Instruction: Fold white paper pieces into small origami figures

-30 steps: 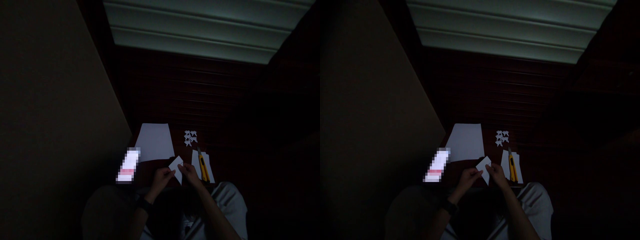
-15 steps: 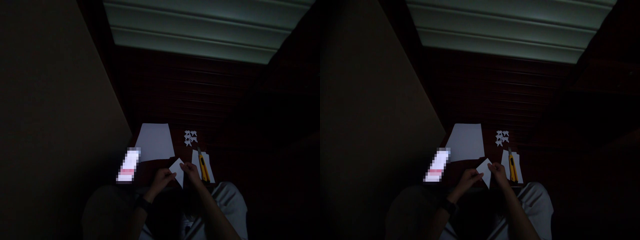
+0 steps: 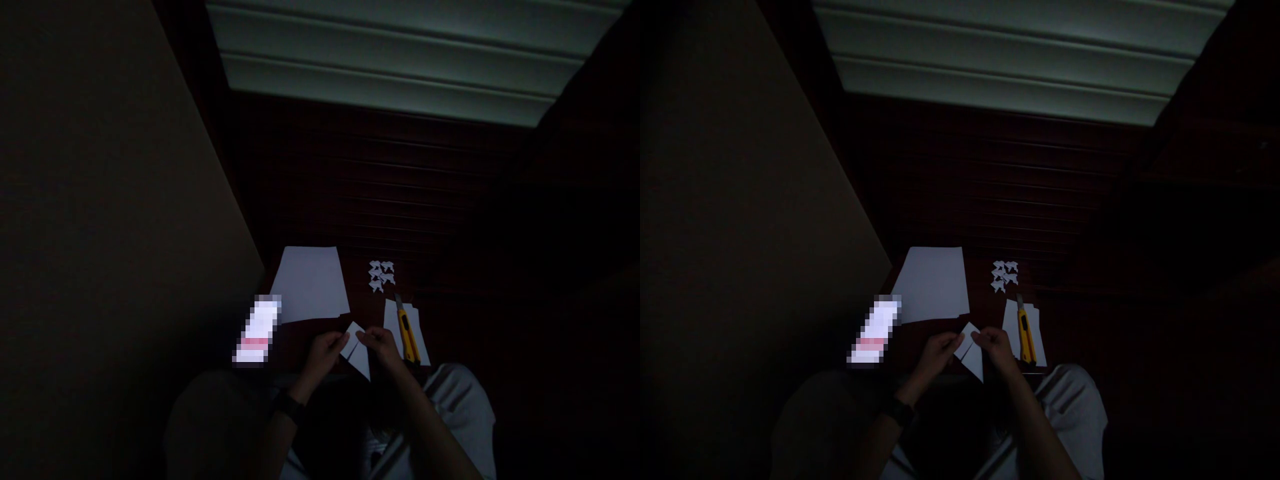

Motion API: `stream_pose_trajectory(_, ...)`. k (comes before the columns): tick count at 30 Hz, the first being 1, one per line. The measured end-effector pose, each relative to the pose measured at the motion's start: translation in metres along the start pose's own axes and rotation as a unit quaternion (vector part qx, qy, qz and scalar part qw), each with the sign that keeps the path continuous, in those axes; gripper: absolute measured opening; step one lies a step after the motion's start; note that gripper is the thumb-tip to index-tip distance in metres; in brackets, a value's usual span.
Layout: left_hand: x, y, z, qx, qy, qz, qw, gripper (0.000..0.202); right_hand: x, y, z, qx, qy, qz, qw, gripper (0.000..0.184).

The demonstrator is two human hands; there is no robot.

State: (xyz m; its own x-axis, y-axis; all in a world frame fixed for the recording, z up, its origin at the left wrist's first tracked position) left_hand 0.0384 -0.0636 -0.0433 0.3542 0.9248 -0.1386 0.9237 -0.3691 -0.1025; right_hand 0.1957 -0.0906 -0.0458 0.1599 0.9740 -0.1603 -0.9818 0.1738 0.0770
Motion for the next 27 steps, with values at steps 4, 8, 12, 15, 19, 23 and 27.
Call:
stream_pose_trajectory(4, 0.0, 0.0, 0.004, 0.023, -0.01, 0.012, 1.0, 0.042, -0.001, 0.001, -0.002, -0.075, -0.029, -0.022, 0.997, 0.035)
stream_pose_trajectory(8, -0.003, 0.002, 0.003, 0.029, -0.006, 0.056, 0.998, 0.039, -0.002, 0.005, -0.002, -0.147, -0.075, -0.068, 0.984, 0.035)
stream_pose_trajectory(12, -0.004, 0.006, 0.004, -0.004, -0.019, 0.107, 0.994, 0.035, -0.003, 0.01, -0.002, -0.186, -0.094, -0.076, 0.975, 0.036)
stream_pose_trajectory(15, -0.003, 0.004, 0.004, -0.03, -0.017, 0.093, 0.995, 0.033, -0.003, 0.009, 0.001, -0.185, -0.087, -0.053, 0.978, 0.037)
stream_pose_trajectory(19, -0.001, -0.003, 0.0, -0.069, -0.029, 0.049, 0.996, 0.037, -0.003, 0.005, 0.002, -0.111, -0.012, 0.037, 0.993, 0.036)
stream_pose_trajectory(23, -0.002, -0.011, -0.004, -0.085, -0.048, 0.028, 0.995, 0.041, -0.005, 0.004, 0.002, -0.032, 0.061, 0.105, 0.992, 0.04)
stream_pose_trajectory(27, -0.002, -0.013, -0.005, -0.1, -0.04, 0.013, 0.994, 0.039, -0.004, 0.005, 0.006, -0.025, 0.073, 0.115, 0.99, 0.043)
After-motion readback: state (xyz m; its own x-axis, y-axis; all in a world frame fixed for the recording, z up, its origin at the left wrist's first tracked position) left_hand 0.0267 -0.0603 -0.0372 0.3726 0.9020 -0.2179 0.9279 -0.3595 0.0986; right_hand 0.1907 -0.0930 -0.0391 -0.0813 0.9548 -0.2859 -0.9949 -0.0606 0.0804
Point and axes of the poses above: each hand's wrist, its own x-axis towards the middle knuckle, its own y-axis out of the palm, z = x × y, the point moved 3 cm from there along x, towards the middle knuckle, and after that the axes turned 1 degree about x, right-handed, at the moved point
